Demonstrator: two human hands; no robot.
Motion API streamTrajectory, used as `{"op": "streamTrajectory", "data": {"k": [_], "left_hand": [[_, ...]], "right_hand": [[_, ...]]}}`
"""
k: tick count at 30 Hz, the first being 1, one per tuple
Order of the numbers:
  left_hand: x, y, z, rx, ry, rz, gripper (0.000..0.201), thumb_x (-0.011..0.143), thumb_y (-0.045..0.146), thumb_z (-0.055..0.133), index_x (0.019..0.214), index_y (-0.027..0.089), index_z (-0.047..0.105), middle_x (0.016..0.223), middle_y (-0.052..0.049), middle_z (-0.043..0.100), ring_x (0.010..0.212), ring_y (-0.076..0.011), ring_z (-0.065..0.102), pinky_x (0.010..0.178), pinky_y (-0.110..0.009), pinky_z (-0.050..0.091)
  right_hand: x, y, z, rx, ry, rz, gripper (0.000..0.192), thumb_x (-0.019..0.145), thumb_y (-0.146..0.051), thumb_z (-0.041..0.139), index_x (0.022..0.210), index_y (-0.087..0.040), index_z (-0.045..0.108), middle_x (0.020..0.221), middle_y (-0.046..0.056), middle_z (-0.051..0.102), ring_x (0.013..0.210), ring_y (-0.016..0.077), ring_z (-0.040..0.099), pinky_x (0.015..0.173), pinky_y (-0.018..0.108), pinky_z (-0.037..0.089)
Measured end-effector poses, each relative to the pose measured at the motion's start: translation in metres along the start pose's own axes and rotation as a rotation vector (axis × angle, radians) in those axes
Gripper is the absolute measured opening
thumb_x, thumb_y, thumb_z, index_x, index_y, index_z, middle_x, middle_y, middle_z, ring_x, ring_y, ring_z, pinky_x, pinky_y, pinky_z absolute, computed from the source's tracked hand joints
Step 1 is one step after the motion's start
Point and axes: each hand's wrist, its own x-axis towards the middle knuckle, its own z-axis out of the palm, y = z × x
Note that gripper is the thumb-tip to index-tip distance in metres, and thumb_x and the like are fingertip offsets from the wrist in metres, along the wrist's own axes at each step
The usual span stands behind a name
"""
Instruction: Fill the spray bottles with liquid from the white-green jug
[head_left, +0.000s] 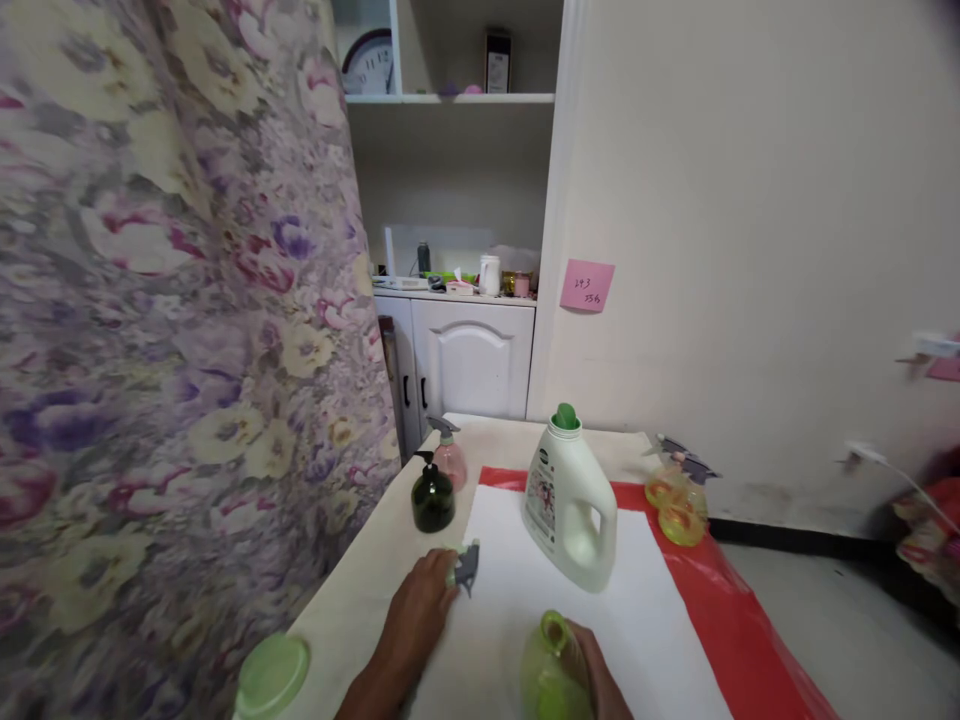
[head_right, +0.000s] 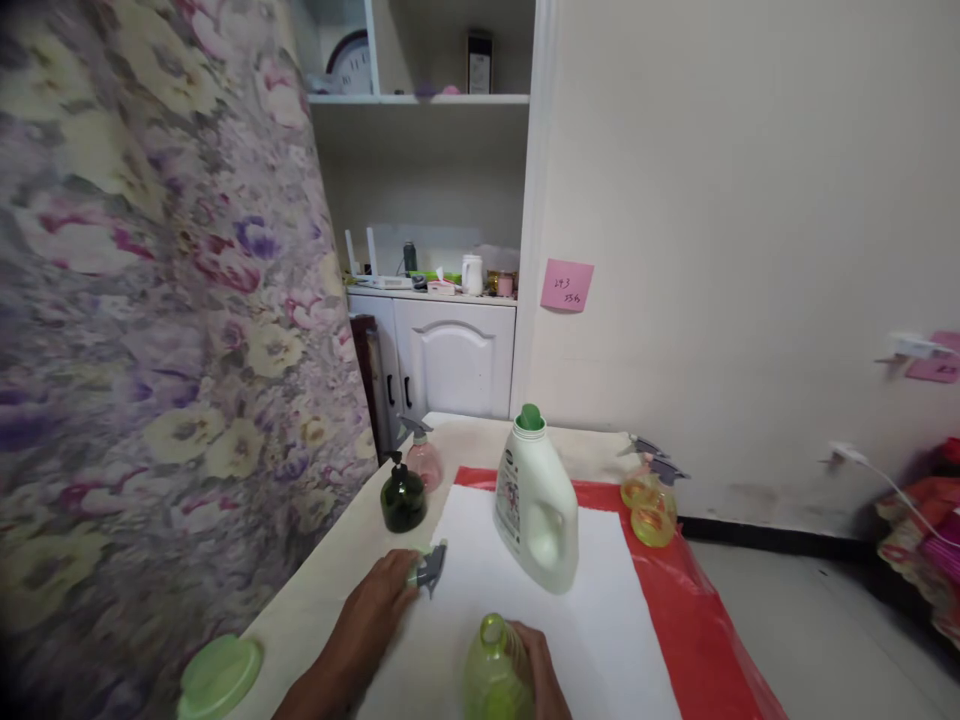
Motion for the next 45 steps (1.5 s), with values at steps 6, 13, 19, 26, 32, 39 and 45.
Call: {"op": "streamTrajectory", "data": {"k": [6,13,19,26,32,39,45], "left_hand": [[-0.007,0.02,-0.006,-0.276,-0.017,0.104,0.025,0.08,0.03,0.058,0.102,0.023,0.067,0.101,-0.007,0.071,0.095,-0.0223,0.063,0.086,-0.033,0.048],[-0.014,0.034,0.001,-0.454,-0.039,0.112,0.027,0.076,0.031,0.066,0.101,0.022,0.07,0.094,-0.007,0.076,0.086,-0.0221,0.067,0.082,-0.035,0.05],[-0.021,0.055,-0.003,-0.513,-0.081,0.124,0.029,0.076,0.03,0.066,0.104,0.024,0.069,0.101,-0.007,0.077,0.093,-0.0234,0.067,0.087,-0.037,0.048],[-0.028,0.093,0.009,-0.64,-0.164,0.154,0.035,0.069,0.021,0.067,0.104,0.027,0.068,0.114,-0.004,0.071,0.112,-0.0255,0.06,0.101,-0.038,0.041],[-0.028,0.097,0.021,-0.661,-0.221,0.106,0.023,0.071,0.019,0.062,0.093,0.025,0.069,0.099,-0.003,0.072,0.104,-0.0244,0.062,0.097,-0.035,0.041],[-0.027,0.09,0.021,-0.637,-0.28,0.113,0.029,0.073,0.018,0.06,0.099,0.028,0.067,0.105,-0.002,0.07,0.107,-0.0231,0.059,0.099,-0.032,0.039],[-0.017,0.078,0.036,-0.65,-0.353,0.117,0.03,0.06,0.023,0.073,0.09,0.028,0.07,0.092,-0.001,0.071,0.087,-0.0229,0.062,0.082,-0.03,0.045]], "right_hand": [[0.009,-0.002,0.022,-0.168,-0.001,-0.086,0.089,0.051,-0.031,0.076,0.132,-0.02,0.043,0.134,0.014,0.055,0.127,0.0346,0.047,0.109,0.044,0.033],[0.004,0.022,0.008,-0.109,-0.005,-0.107,0.104,0.051,-0.038,0.081,0.141,-0.018,0.033,0.148,0.016,0.043,0.138,0.0355,0.037,0.116,0.047,0.026],[-0.013,0.02,-0.021,-0.163,0.079,-0.104,0.087,0.058,-0.039,0.081,0.134,-0.02,0.045,0.144,0.016,0.05,0.137,0.0334,0.04,0.115,0.047,0.03],[0.014,-0.053,-0.061,-0.155,0.285,-0.097,0.057,0.074,-0.046,0.072,0.123,-0.023,0.053,0.14,0.014,0.054,0.128,0.0294,0.052,0.111,0.048,0.039],[0.068,-0.086,-0.073,-0.146,0.408,-0.158,0.06,0.068,-0.051,0.074,0.116,-0.019,0.058,0.131,0.016,0.06,0.124,0.0333,0.054,0.102,0.05,0.045],[0.117,-0.087,-0.071,-0.175,0.287,-0.15,0.043,0.066,-0.049,0.076,0.094,-0.017,0.068,0.087,0.005,0.074,0.084,0.0251,0.065,0.075,0.035,0.05],[0.139,-0.081,-0.077,-0.183,0.124,-0.119,0.045,0.071,-0.054,0.069,0.047,-0.017,0.059,0.045,-0.001,0.055,0.049,0.0133,0.047,0.052,0.028,0.033]]}}
